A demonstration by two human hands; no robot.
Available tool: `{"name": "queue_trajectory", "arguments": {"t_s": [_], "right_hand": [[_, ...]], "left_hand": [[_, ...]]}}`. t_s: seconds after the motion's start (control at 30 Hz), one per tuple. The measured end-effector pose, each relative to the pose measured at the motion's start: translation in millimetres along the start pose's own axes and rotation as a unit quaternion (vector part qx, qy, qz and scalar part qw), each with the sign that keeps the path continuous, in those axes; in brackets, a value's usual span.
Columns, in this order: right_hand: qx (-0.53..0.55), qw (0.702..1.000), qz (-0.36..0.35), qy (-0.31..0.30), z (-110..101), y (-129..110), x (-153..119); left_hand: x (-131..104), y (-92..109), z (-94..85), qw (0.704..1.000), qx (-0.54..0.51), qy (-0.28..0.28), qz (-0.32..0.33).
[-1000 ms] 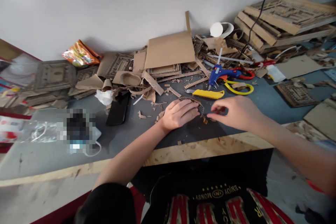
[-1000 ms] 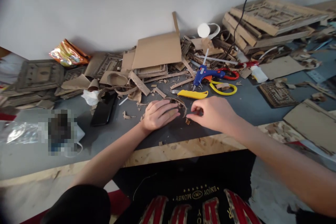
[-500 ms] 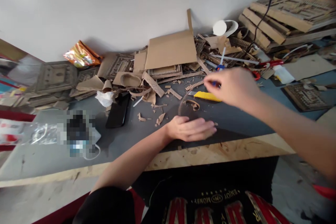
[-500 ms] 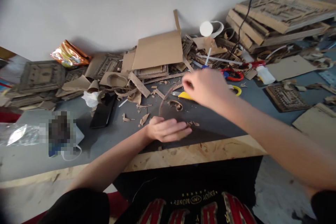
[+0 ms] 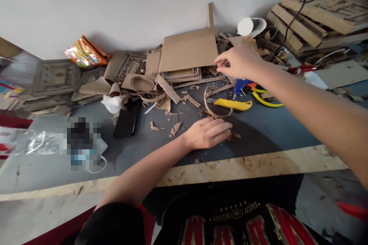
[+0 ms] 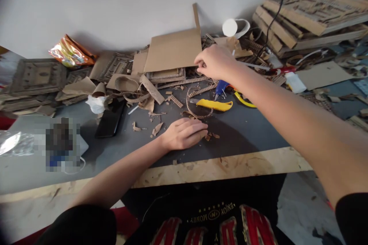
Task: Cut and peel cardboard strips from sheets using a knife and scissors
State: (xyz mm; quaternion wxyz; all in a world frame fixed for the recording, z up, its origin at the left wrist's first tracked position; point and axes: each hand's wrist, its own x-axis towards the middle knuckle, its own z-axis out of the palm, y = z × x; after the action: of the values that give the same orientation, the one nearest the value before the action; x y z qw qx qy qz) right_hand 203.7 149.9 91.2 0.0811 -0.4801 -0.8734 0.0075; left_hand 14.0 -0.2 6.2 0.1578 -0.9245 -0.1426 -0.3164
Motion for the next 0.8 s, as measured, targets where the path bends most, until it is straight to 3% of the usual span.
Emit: {"name": "queue_trajectory", "arguments": {"t_s": [0.13, 0.23, 0.37, 0.47, 0.67, 0.73, 0.8], "right_hand": [[-0.076, 0.980, -0.127, -0.129, -2, -5, 2], [-0.150, 0.955, -0.215, -0.142, 13, -21, -3], [-0.203, 0.948, -0.219, -0.107, 24, -31, -5], [-0.214, 0.945, -0.217, -0.121, 23, -32, -4], [-0.230, 0.940, -0.211, -0.135, 20, -29, -1], [-0.229, 0.939, -0.219, -0.131, 20, -27, 0], [-0.212, 0.945, -0.220, -0.118, 17, -25, -1]], "left_hand": [[-2, -3, 6.9, 0.989, -0.040, -0.054, -0.130], [-3, -5, 8.1, 0.984, -0.047, -0.050, -0.163], [-4, -7, 8.1, 0.984, -0.045, -0.058, -0.162], [-5, -7, 8.8, 0.981, -0.050, -0.068, -0.174], [-6, -9, 6.3, 0.962, -0.029, -0.048, -0.267], [-4, -17, 0.0, 0.959, -0.017, -0.088, -0.267], [-3, -29, -9.3, 0.955, -0.013, -0.174, -0.240]]}}
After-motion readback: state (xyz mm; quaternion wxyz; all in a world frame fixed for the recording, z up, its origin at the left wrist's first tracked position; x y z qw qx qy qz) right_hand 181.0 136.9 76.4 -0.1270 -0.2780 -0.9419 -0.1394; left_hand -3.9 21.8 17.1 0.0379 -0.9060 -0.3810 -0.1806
